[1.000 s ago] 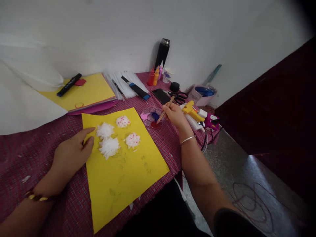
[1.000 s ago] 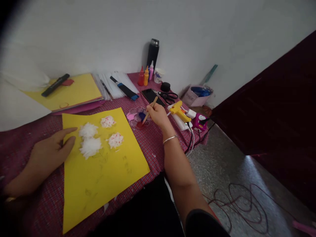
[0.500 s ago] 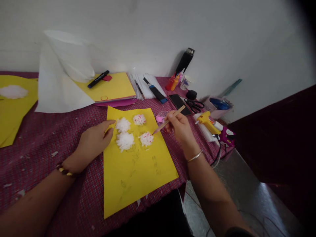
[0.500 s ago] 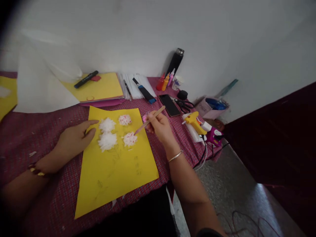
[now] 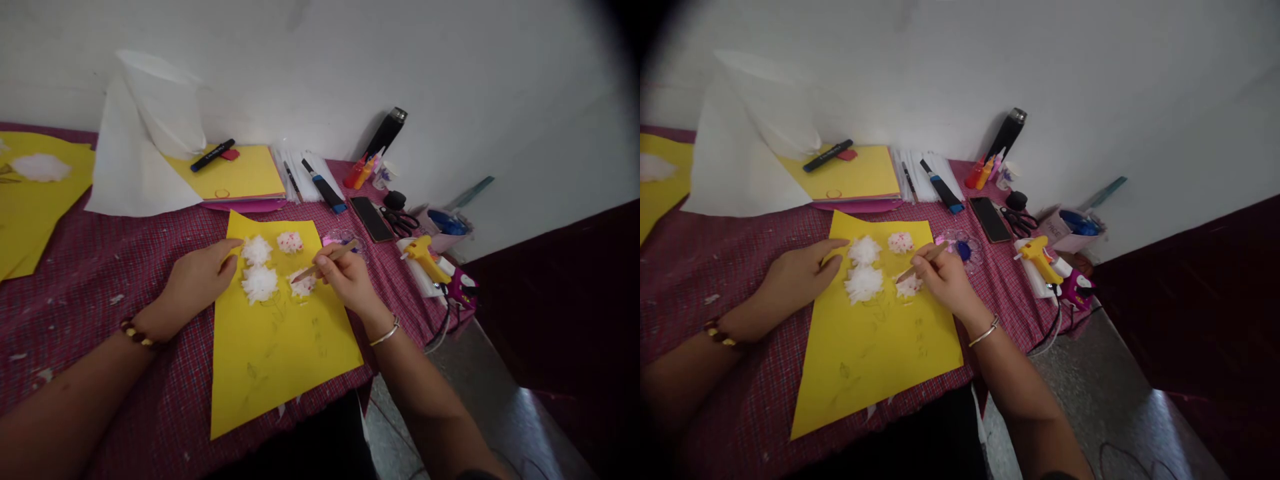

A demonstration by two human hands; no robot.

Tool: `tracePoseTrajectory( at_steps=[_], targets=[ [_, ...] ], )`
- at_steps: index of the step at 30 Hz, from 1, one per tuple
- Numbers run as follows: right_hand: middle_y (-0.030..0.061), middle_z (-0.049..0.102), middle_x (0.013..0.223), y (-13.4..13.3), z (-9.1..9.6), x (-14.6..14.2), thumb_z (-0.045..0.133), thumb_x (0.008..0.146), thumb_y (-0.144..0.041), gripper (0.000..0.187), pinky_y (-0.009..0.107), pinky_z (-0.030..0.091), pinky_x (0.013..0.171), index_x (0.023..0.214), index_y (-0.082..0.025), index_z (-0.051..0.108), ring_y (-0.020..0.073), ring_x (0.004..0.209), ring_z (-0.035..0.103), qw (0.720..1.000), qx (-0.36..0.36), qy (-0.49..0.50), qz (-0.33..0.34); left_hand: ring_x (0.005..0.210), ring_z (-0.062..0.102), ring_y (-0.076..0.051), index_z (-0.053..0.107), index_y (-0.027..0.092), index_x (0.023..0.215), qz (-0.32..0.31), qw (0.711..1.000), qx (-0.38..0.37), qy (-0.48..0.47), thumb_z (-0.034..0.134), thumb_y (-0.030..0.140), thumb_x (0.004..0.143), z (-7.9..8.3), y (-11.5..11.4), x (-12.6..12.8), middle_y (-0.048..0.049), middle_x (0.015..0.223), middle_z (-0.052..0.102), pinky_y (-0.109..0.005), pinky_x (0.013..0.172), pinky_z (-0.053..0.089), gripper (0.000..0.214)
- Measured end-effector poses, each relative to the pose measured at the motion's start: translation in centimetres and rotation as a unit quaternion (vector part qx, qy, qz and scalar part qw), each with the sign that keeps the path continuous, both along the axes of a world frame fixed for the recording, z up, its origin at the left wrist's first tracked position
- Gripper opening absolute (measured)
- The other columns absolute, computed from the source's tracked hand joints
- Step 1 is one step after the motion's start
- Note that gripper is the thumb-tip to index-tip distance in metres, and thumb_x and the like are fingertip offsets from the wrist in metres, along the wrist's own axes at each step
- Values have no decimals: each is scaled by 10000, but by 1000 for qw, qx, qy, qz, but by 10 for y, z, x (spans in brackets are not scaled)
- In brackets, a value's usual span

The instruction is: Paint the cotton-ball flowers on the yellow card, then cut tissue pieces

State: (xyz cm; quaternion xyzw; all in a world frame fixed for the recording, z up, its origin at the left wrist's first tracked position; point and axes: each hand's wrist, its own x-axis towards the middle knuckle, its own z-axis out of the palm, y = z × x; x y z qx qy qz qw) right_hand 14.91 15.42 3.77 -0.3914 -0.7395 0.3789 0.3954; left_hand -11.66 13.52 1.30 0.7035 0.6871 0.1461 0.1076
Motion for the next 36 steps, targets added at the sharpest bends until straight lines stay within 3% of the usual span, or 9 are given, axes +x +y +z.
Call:
tracePoseTrajectory(
  at_steps=[3,14,21,28,33,36],
  targets=[
    [-11,547,648,0,0,1,503,925,-471,309,217,402,495,814,-188,561,92,544,520,999,-38,24,2,954,689,-251,562,204,1335,2,1000,-2,2,342,350,918,1,0,1,-84,1185,698,-355,846,504,494],
    [-24,516,628,4,0,7,513,911,-456,289,218,379,492,796,-194,555,87,530,477,999,-53,1,14,895,687,-243,572,205,1325,1,1000,-11,-7,363,353,907,2,0,0,-70,1051,728,-351,826,497,490],
    [-31,505,618,6,-1,9,506,914,-426,260,213,367,478,809,-193,551,83,508,465,997,-51,39,-29,874,690,-245,576,213,1317,5,1000,-7,-6,367,348,909,2,0,1,-74,1006,732,-358,826,500,478],
    [-21,544,654,5,-3,6,506,929,-423,257,215,384,494,836,-193,571,83,528,484,998,-26,46,-21,937,686,-256,580,204,1317,-3,1000,-1,-17,363,348,912,1,0,0,-88,1074,723,-372,861,501,482],
    [6,597,698,5,-3,3,506,929,-386,255,226,387,521,815,-180,605,87,552,498,998,16,-55,9,977,680,-256,582,211,1317,-2,1000,1,-13,362,352,906,0,0,0,-77,1134,711,-367,882,495,486],
    [9,590,703,4,0,5,512,923,-394,254,230,389,521,816,-182,602,93,567,507,999,19,-22,-23,973,680,-260,578,207,1319,1,1000,-4,-11,353,355,910,1,0,0,-83,1124,713,-371,873,498,491]
  ],
)
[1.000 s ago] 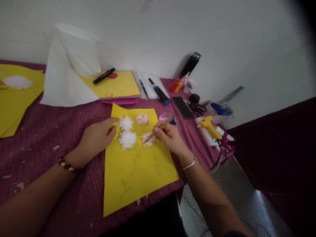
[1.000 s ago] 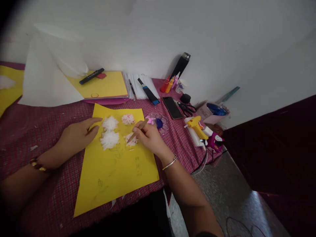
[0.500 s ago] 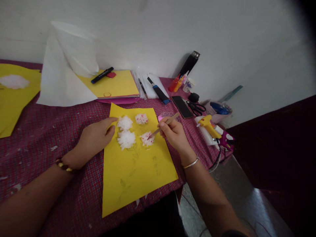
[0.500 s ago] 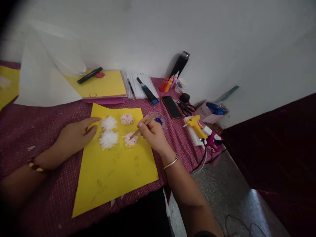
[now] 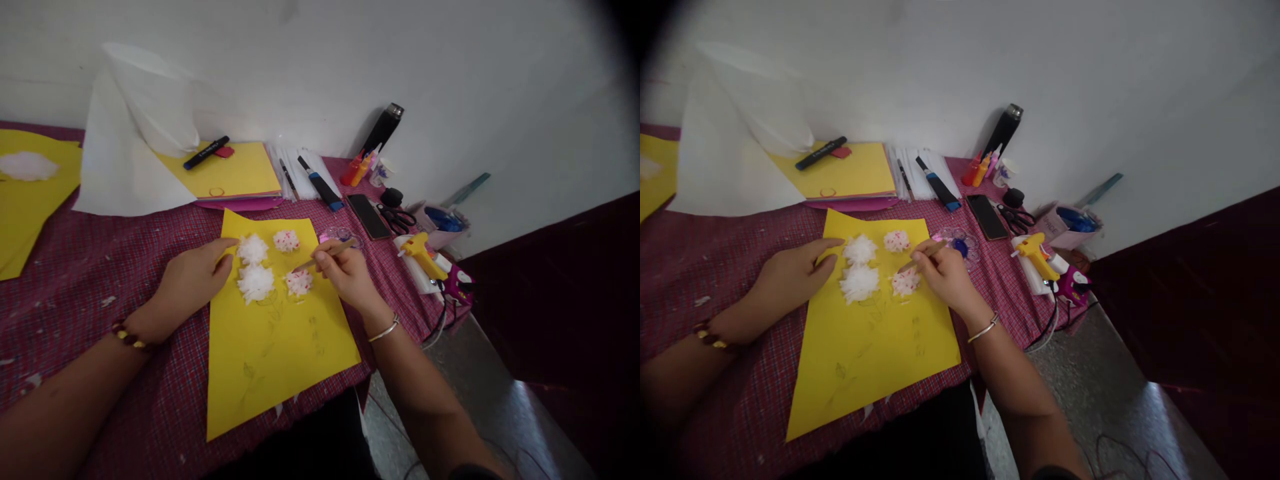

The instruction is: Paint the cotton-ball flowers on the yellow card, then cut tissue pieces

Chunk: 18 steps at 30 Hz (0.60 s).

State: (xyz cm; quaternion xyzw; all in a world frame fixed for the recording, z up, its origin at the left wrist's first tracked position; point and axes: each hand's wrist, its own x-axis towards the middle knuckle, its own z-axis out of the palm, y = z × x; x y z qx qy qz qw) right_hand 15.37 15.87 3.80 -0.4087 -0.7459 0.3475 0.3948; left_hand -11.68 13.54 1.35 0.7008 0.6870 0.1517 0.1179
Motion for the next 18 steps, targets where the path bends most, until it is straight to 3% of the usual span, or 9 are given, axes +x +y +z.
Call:
tracePoseTrajectory(
  at_steps=[4,8,14,18],
  targets=[
    [-24,533,623,4,11,16,538,899,-458,273,224,373,484,817,-200,572,88,513,473,989,-16,106,-100,956,682,-255,571,204,1324,-4,1000,-6,-3,361,364,912,1,0,-1,-87,1128,711,-365,856,504,489],
    [-45,493,559,16,16,45,540,890,-444,276,205,334,446,774,-194,550,74,465,433,980,-38,103,-163,921,689,-265,568,199,1319,-7,1000,-8,-2,357,371,918,2,1,-3,-99,1141,706,-385,835,515,485],
    [-50,490,534,39,-2,72,539,853,-363,222,208,319,445,745,-171,563,77,455,437,975,-82,39,-201,937,676,-305,543,229,1306,-10,1000,-7,4,343,380,914,0,2,-4,-18,1078,722,-416,823,512,464],
    [-41,522,556,47,-12,75,548,836,-369,221,211,348,471,757,-163,559,84,481,469,977,-91,25,-193,949,677,-317,556,186,1308,-11,1000,-11,0,345,382,915,2,1,-4,-57,1122,708,-418,826,509,487]
  ],
)
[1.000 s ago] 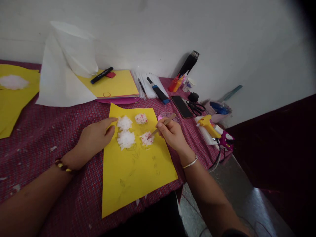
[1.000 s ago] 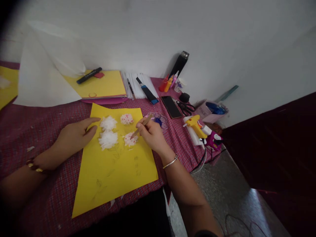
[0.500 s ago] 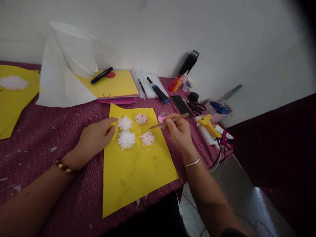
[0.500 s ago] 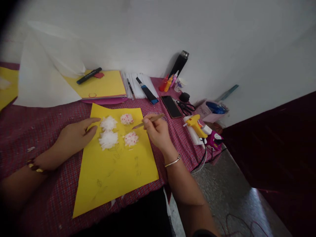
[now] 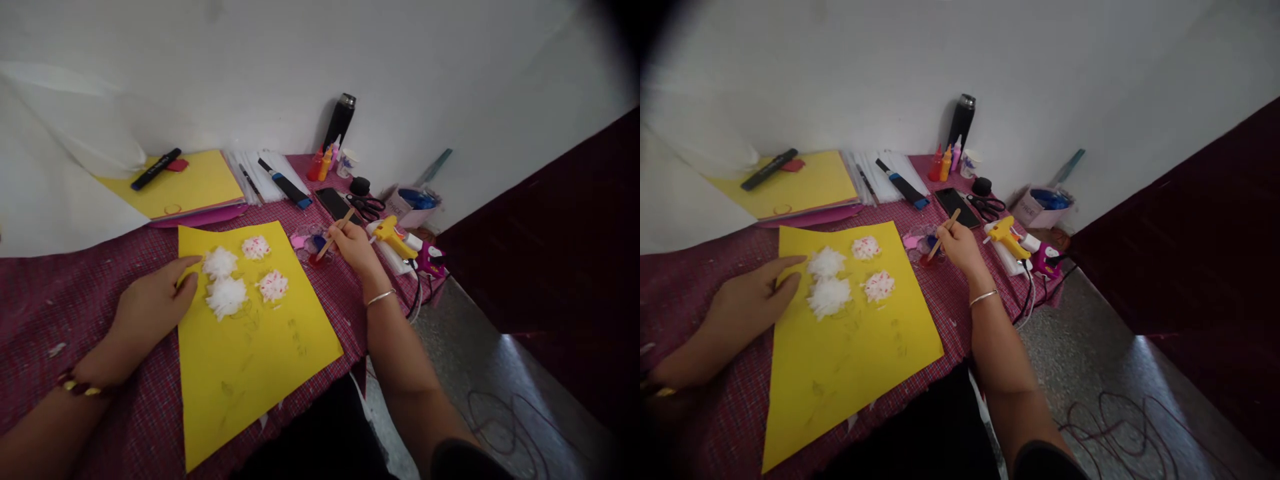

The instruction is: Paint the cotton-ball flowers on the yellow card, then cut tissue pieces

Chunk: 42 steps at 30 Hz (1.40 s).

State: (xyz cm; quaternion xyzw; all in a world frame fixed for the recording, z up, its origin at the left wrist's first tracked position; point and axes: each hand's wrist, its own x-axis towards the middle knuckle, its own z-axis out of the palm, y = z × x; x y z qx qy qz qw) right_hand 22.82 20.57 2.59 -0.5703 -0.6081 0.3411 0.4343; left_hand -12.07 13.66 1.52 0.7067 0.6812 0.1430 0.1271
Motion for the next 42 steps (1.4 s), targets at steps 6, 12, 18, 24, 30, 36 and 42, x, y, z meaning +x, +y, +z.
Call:
tracePoseTrajectory(
  at_steps=[6,12,18,24,30,36,42],
  targets=[
    [-61,474,501,-8,9,-13,565,836,-418,267,198,307,418,735,-172,541,64,418,409,996,2,88,-9,935,690,-273,558,170,1325,2,1000,-8,3,327,394,926,3,0,2,-123,1181,690,-396,861,508,512],
    [-39,531,576,-38,13,-61,546,878,-479,296,199,367,447,802,-192,556,77,467,469,987,30,125,98,998,678,-276,576,184,1309,2,1000,-4,-6,340,362,923,0,-1,3,-94,1204,687,-387,890,500,485],
    [5,583,688,-43,4,-80,493,916,-488,314,227,423,529,857,-195,591,107,581,525,983,60,7,174,1019,674,-256,571,213,1321,3,1000,1,1,324,353,919,-2,0,4,-84,1227,680,-368,898,495,492],
    [-11,531,647,-38,5,-79,484,929,-426,274,231,377,522,824,-187,568,101,553,475,980,73,-38,182,1042,669,-263,571,212,1319,-3,1000,12,0,320,352,924,-4,-1,3,-83,1250,669,-374,896,498,488],
    [-6,554,664,-38,4,-80,500,909,-480,306,227,398,520,833,-193,577,101,564,500,979,49,-11,198,995,682,-264,575,215,1316,4,1000,7,2,334,345,922,-4,-1,4,-85,1216,686,-384,886,504,480],
    [-31,515,602,-45,17,-75,542,876,-494,295,220,394,477,805,-207,555,90,506,482,987,31,88,133,984,680,-284,586,195,1312,1,1000,14,-8,354,341,918,-1,-1,4,-110,1166,701,-411,889,508,480],
    [-30,512,604,-45,12,-70,536,892,-461,283,220,370,474,794,-197,564,85,504,466,980,30,61,185,991,678,-285,585,183,1306,-1,1000,8,-13,355,335,918,0,-1,4,-120,1163,697,-420,893,503,475]
  ],
)
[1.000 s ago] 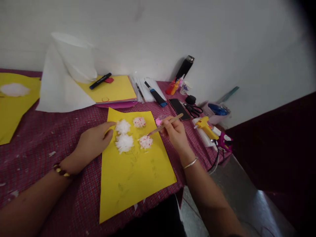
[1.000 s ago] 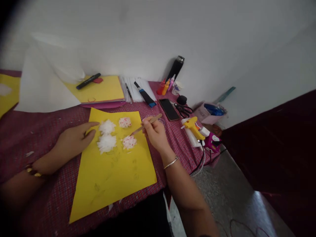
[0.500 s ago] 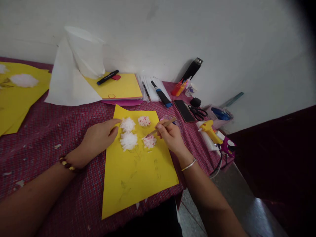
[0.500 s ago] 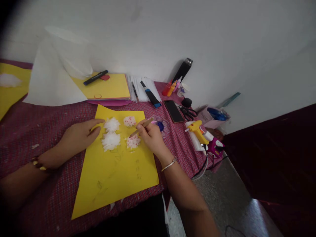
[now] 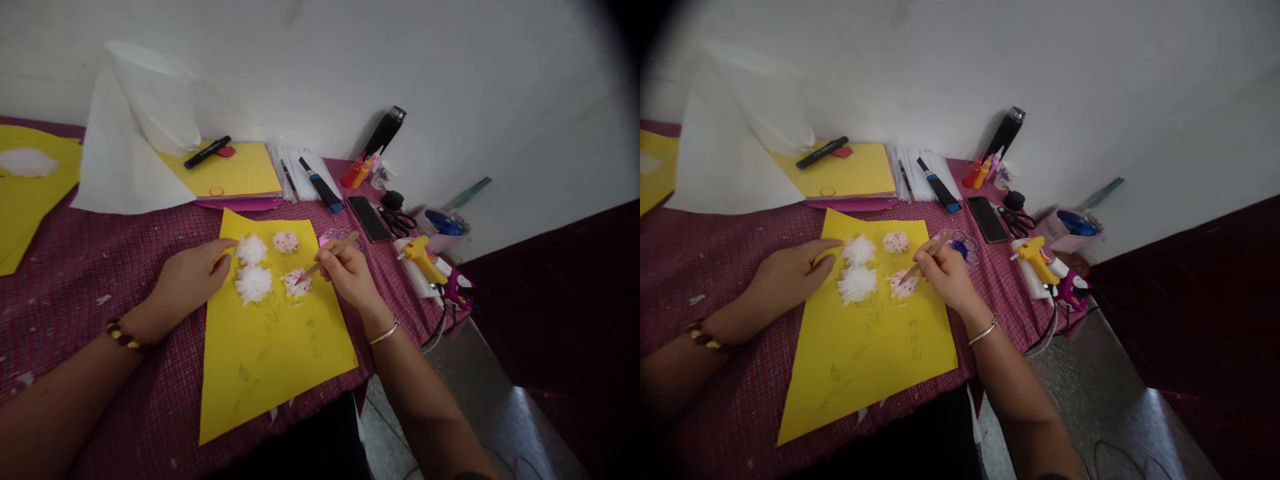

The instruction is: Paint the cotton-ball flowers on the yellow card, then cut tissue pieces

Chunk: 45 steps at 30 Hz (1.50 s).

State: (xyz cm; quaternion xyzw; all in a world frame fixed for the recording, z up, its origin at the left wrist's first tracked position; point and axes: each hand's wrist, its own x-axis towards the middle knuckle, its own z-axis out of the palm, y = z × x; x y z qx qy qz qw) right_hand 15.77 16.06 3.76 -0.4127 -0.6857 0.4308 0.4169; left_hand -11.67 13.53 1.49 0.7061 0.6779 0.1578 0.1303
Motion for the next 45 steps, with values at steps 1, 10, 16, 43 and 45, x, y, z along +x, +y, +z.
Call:
tracePoseTrajectory(
  at_steps=[1,10,16,43,45],
  targets=[
    [-27,516,612,1,-2,0,534,893,-463,287,220,372,478,795,-196,566,84,510,465,1000,4,-11,2,995,676,-290,584,180,1306,-1,1000,-1,0,355,337,919,0,0,0,-125,1167,695,-426,893,502,477],
    [-36,508,595,4,1,1,563,856,-509,320,211,388,475,793,-196,552,82,503,478,999,-39,7,-2,949,682,-249,572,210,1316,-1,1000,-7,13,356,364,929,-2,1,-3,-84,1120,715,-388,895,505,470],
    [-67,438,537,26,9,53,540,877,-434,267,191,308,423,759,-195,531,61,433,390,972,12,60,-225,920,688,-266,574,224,1298,4,1000,-7,28,343,389,935,-6,3,-6,-61,1161,700,-420,880,515,460],
    [5,657,674,24,23,-27,582,833,-373,202,187,392,424,855,-172,604,72,457,521,997,-29,64,-39,858,695,-212,523,195,1344,10,1000,18,14,379,322,919,-4,-1,-1,-77,1064,728,-300,769,487,467],
    [25,686,758,26,18,-49,578,835,-347,187,199,438,472,871,-170,624,81,518,562,999,-12,29,16,813,697,-219,485,181,1373,19,999,13,26,379,326,923,-2,-2,0,-81,973,738,-301,731,481,484]
  ],
)
